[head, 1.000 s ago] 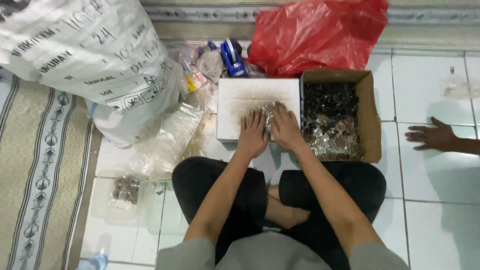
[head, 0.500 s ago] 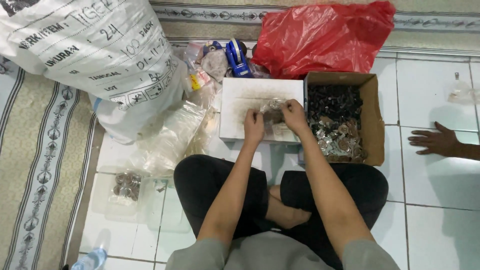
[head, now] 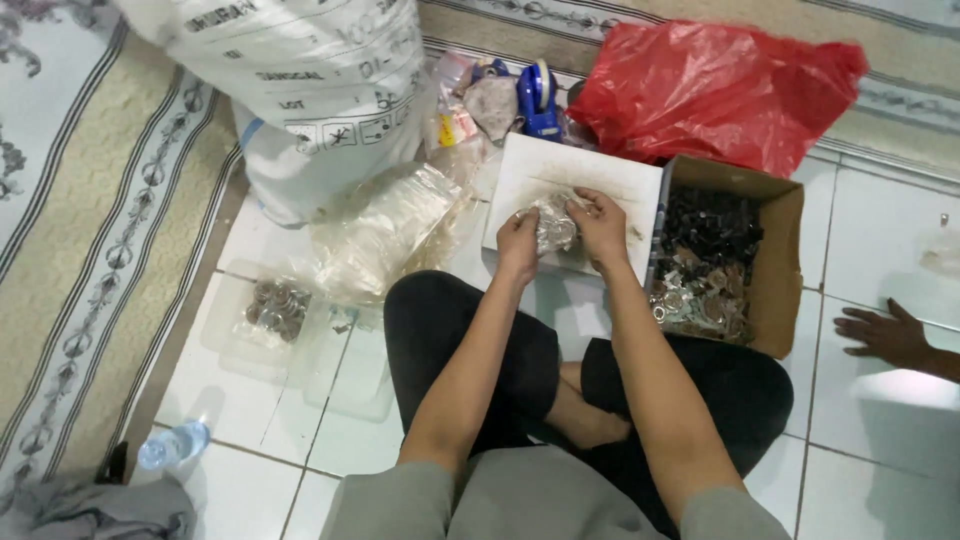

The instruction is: The person sits on the floor and packs small metal parts into clear plastic bags. They pick parts from a cardboard box, place them into bags, and set the filled bags on a white box. The person repeats this process throughout the clip.

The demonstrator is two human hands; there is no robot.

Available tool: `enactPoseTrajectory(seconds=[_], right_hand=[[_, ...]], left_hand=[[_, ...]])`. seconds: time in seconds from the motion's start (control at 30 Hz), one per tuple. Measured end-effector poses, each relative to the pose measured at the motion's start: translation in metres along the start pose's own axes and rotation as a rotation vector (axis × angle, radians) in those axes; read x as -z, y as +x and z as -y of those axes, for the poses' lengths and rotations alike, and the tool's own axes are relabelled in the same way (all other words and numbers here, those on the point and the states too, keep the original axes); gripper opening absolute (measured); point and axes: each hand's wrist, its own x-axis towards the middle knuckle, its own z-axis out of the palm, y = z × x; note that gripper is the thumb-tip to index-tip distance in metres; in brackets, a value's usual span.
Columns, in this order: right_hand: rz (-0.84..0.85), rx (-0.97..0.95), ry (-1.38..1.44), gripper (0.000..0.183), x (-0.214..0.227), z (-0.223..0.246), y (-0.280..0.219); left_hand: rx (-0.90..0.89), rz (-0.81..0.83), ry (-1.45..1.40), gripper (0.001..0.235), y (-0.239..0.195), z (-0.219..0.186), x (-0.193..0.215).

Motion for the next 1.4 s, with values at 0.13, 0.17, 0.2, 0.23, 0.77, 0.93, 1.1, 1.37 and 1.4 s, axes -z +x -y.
enactPoseTrajectory(seconds=[0.13,0.17,0.2,0.23,0.77,0.93,1.1,1.37,1.4], right_hand=[[0.040,0.076,0.026,0.043,-0.050,0.009,-0.008],[0.065,0.120,0.050,0.041,-0.066,0.018,-0.015],[0.098,0.160,0.073,0.040,-0.087,0.027,-0.024],[0.137,0.154,0.066,0.040,-0.101,0.021,-0.022],[0.792,0.058,-0.360,0.041,-0.413,-0.044,-0.116],[0.845,0.107,-0.584,0.043,-0.445,-0.040,-0.158],[0.925,0.469,-0.871,0.048,-0.444,-0.022,-0.178],[1.207,0.989,-1.365,0.038,-0.417,0.032,-0.220],[1.224,1.019,-1.524,0.040,-0.412,0.031,-0.223]], left_hand=[[-0.095,-0.066,-0.005,0.044,0.014,-0.011,0.046],[-0.122,-0.100,-0.043,0.037,0.015,-0.013,0.058],[-0.148,-0.141,-0.086,0.030,0.017,-0.017,0.075],[-0.151,-0.177,-0.104,0.030,0.004,-0.035,0.090],[-0.224,-0.692,-0.296,0.036,-0.023,-0.026,0.412],[-0.162,-0.780,-0.175,0.047,-0.048,-0.037,0.438],[-0.006,-0.722,0.144,0.075,-0.108,-0.100,0.404],[0.179,-0.341,1.459,0.060,-0.096,-0.089,0.407],[0.202,-0.282,1.529,0.059,-0.088,-0.076,0.414]])
